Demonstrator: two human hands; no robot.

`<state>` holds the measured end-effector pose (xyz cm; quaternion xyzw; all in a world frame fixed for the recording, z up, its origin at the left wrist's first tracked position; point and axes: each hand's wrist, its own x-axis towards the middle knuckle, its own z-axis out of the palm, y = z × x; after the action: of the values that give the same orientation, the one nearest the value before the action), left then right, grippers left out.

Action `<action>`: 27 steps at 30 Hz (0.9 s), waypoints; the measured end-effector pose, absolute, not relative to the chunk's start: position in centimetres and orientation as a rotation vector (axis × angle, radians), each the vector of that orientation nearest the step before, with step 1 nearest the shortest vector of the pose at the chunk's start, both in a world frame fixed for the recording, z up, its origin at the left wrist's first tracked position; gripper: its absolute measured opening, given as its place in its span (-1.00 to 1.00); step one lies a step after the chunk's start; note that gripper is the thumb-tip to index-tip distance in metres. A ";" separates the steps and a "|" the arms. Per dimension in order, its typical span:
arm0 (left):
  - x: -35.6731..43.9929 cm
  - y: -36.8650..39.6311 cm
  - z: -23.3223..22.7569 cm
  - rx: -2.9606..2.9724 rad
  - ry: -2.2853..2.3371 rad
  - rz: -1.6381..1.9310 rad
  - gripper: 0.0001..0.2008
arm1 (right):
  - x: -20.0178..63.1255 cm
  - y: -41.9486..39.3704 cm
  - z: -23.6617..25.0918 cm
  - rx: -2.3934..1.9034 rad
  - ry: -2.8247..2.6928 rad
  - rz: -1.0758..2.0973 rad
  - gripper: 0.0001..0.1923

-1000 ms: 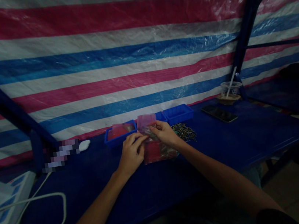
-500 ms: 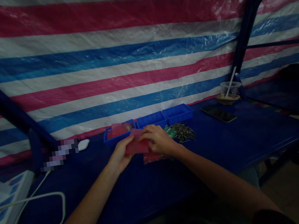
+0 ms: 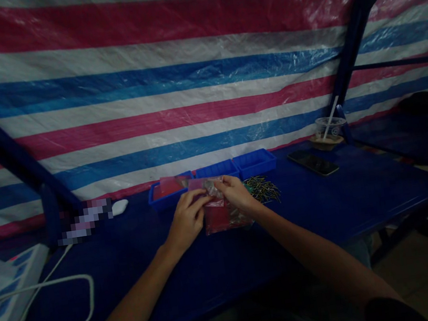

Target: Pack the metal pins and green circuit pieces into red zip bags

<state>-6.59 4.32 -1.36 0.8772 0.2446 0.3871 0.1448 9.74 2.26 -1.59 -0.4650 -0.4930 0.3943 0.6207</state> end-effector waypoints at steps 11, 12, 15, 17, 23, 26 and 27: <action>-7.0 4.6 1.0 0.980 0.638 0.925 -0.69 | 9.7 0.5 -0.6 -1.128 -1.801 0.024 -0.67; -7.0 4.6 1.0 0.964 0.643 0.951 -0.74 | 9.7 0.4 -0.7 -1.141 -1.810 -0.002 -0.65; -6.7 4.7 0.5 1.055 0.736 1.046 -0.83 | 9.7 0.4 -1.0 -1.224 -1.757 -0.047 -0.61; -6.3 4.7 -0.2 1.215 0.792 1.164 -0.79 | 9.6 0.4 -1.2 -1.268 -1.728 -0.053 -0.56; -6.0 3.5 -1.4 1.804 0.882 1.406 -0.73 | 9.4 0.8 -1.2 -1.313 -1.610 0.139 -0.62; -6.1 3.0 -1.4 2.203 0.779 1.283 -0.71 | 9.4 1.1 -1.0 -1.193 -1.434 0.531 -0.82; -6.1 3.0 -1.4 2.306 0.746 1.237 -0.68 | 9.4 1.2 -0.9 -1.124 -1.380 0.658 -0.82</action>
<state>-6.06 2.99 -1.43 0.8287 0.2682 0.4447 0.2086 9.42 1.16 -0.86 -0.4814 -0.5909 0.2820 0.5828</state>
